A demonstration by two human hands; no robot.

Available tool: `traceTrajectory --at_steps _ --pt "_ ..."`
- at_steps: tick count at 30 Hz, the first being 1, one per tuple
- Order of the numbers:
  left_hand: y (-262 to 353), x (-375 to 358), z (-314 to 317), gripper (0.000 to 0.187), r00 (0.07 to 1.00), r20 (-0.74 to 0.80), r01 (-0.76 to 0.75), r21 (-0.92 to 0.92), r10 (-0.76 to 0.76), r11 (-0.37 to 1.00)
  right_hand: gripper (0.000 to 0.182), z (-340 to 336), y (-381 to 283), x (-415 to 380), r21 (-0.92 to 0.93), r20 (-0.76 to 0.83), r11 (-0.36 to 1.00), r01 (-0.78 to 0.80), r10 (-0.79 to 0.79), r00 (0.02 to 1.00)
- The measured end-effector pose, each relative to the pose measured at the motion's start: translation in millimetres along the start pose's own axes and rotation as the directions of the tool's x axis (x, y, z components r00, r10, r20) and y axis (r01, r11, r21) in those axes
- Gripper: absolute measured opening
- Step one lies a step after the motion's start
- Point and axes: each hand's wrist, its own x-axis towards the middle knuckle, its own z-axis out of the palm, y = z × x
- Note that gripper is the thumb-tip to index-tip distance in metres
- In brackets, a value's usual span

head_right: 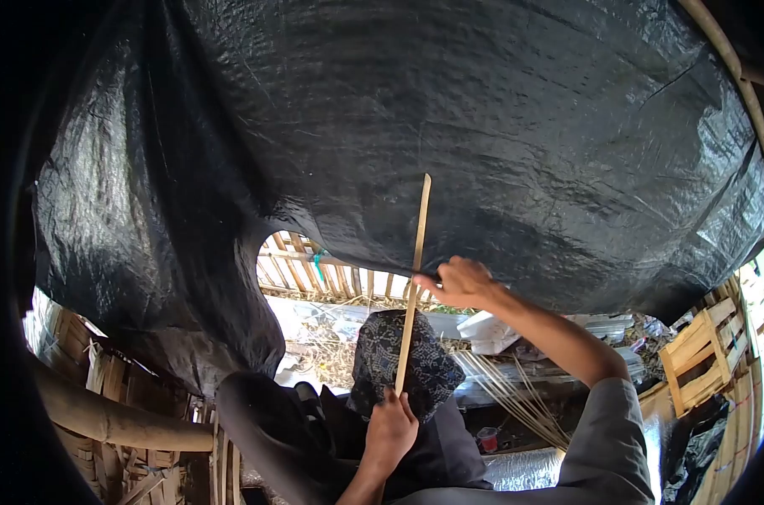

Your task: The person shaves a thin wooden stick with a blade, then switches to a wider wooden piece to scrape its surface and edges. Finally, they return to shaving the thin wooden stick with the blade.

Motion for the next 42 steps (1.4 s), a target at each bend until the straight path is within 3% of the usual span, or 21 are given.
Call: traceTrajectory --at_steps 1,3,5,7,9,12,14,17,19,22,25,27,28,31,33,35,37,38,40,41,42 --pt "-1.4 -1.0 -0.6 0.021 1.0 0.007 0.004 -0.006 -0.004 1.0 0.08 6.8 -2.5 -4.7 -0.071 -0.124 0.989 0.127 -0.136 0.983" --pt "-3.7 -5.7 -1.5 0.02 1.0 -0.004 -0.01 -0.001 0.01 1.0 0.08 2.5 -0.1 -0.3 -0.142 -0.079 0.981 0.134 -0.146 0.986" --pt "-3.9 -11.3 0.3 0.02 1.0 -0.002 -0.015 0.025 0.015 1.0 0.08 -11.1 7.1 11.7 -0.114 -0.057 0.991 -0.075 0.069 0.996" --pt "-4.7 -8.9 0.3 0.02 0.999 -0.026 -0.031 0.047 0.032 0.998 0.083 -17.1 27.6 36.5 0.132 -0.049 0.93 -0.344 0.353 0.934" --pt "0.9 -4.8 -3.0 0.022 1.0 -0.01 0.006 0.058 -0.006 0.998 0.084 -5.2 36.8 39.7 0.103 -0.092 0.945 -0.31 0.32 0.943" --pt "-7.2 -2.0 5.5 0.023 0.999 -0.032 -0.038 -0.06 0.036 0.997 0.08 -16.4 7.3 18.8 0.086 0.066 0.972 -0.218 0.213 0.975" --pt "-9.6 -6.1 2.6 0.022 0.999 -0.017 -0.033 0.015 0.033 0.999 0.078 -11.5 9.2 10.7 0.066 0.129 0.981 -0.181 0.172 0.977" --pt "-11.1 -17.1 -2.4 0.022 1.0 0.03 0.008 0.05 -0.01 0.999 0.078 -3.3 24.6 7.2 -0.206 -0.244 0.974 0.098 -0.148 0.958" --pt "-11.5 -23.6 -6.1 0.022 0.999 0.043 0.0 0.033 -0.002 0.999 0.078 -14.9 34.0 25.4 -0.07 -0.122 0.98 -0.186 0.177 0.977" --pt "-13.3 -27.2 -9.6 0.021 0.999 0.028 -0.021 -0.024 0.022 0.999 0.079 -11.5 43.8 32.9 0.089 -0.106 0.952 -0.292 0.301 0.948" --pt "-31.6 -38.2 10.3 0.023 0.994 -0.059 -0.089 0.019 0.09 0.996 0.077 -6.6 32.2 18.3 0.02 -0.027 0.98 -0.198 0.198 0.98" --pt "-36.5 -50.6 8.4 0.033 0.991 -0.087 -0.105 0.021 0.106 0.994 0.076 -6.3 27.0 1.5 -0.03 -0.073 0.999 0.021 -0.023 0.997" --pt "-28.0 -53.7 1.8 0.033 0.997 0.007 0.08 -0.154 -0.08 0.985 0.076 -1.6 28.1 -1.5 -0.13 -0.07 0.988 0.086 -0.096 0.993" --pt "-41.3 -70.0 8.4 0.03 0.994 -0.104 -0.019 -0.017 0.017 1.0 0.077 -10.1 33.1 -2.6 -0.193 -0.135 0.978 0.076 -0.104 0.985" --pt "-47.1 -78.8 13.4 0.029 0.997 -0.064 0.032 -0.041 -0.034 0.999 0.077 -22.9 39.2 8.4 -0.146 -0.127 0.989 -0.037 0.018 0.992" --pt "-55.4 -87.1 16.1 0.027 0.996 -0.036 0.078 -0.062 -0.08 0.995 0.077 -21.6 49.9 20.9 0.094 -0.067 0.956 -0.277 0.284 0.957" --pt "-52.8 -81.9 9.3 0.025 0.997 -0.077 -0.008 -0.112 0.0 0.994 0.078 -23.6 40.2 14.4 0.046 -0.018 0.978 -0.203 0.204 0.979" --pt "-40.0 -88.9 -1.0 0.026 0.993 0.041 0.11 -0.095 -0.107 0.989 0.078 -26.7 31.9 5.4 0.009 -0.009 0.991 -0.133 0.133 0.991" --pt "-52.6 -90.1 6.1 0.027 0.999 0.025 0.047 -0.07 -0.045 0.996 0.077 -17.3 23.1 -8.7 -0.093 0.056 0.996 -0.001 0.006 0.998" --pt "-58.4 -91.6 10.1 0.028 1.0 0.006 -0.013 -0.045 0.013 0.999 0.076 -13.7 21.1 -15.3 -0.178 -0.049 0.973 0.148 -0.159 0.986" --pt "-52.8 -91.7 6.2 0.028 1.0 0.012 -0.01 -0.042 0.011 0.999 0.077 -16.3 21.5 -15.6 -0.19 -0.053 0.971 0.146 -0.159 0.986"
